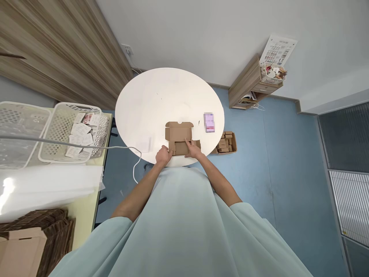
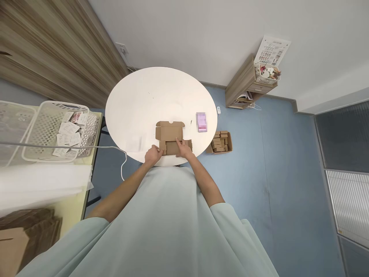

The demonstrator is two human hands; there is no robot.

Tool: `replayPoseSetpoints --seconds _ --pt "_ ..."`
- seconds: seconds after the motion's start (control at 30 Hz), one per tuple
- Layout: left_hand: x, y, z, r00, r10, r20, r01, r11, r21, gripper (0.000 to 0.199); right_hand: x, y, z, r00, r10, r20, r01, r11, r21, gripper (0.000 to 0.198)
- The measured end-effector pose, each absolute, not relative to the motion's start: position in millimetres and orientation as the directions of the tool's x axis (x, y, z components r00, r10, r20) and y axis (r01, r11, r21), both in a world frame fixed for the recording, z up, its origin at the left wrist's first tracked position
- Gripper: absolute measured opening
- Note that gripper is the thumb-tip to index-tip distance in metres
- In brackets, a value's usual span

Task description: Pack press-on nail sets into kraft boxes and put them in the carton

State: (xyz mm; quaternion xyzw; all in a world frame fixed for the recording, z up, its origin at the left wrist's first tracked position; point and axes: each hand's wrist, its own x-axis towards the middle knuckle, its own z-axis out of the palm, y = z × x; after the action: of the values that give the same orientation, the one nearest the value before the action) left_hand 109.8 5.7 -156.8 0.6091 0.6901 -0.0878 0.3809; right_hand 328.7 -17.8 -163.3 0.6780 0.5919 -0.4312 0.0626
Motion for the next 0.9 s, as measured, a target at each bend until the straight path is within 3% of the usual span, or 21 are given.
replayPoseSetpoints --seconds 0.5,0.67,0.8,0.9 --pt "110.4 13.5 -161.1 0.017 0.731 -0.682 0.96 0.178 0.215 0.031 329.5 -9.2 -163.6 -0.089 0.755 -0.65 0.876 -0.251 -0.411 0.151" --pt "114.9 13.3 -159.9 0.041 0.745 -0.665 0.975 0.115 0.189 0.032 328.9 -11.6 -160.1 -0.097 0.75 -0.654 0.876 -0.247 -0.414 0.143" --pt "118.3 13.8 -158.3 0.046 0.744 -0.667 0.977 0.105 0.184 0.032 340.6 -24.7 -152.4 -0.086 0.829 -0.552 0.804 -0.269 -0.53 0.117" --pt "119.6 13.7 -158.6 0.045 0.744 -0.667 0.975 0.113 0.192 0.033 357.8 -41.1 -148.2 0.096 0.919 -0.381 0.757 -0.316 -0.571 0.083"
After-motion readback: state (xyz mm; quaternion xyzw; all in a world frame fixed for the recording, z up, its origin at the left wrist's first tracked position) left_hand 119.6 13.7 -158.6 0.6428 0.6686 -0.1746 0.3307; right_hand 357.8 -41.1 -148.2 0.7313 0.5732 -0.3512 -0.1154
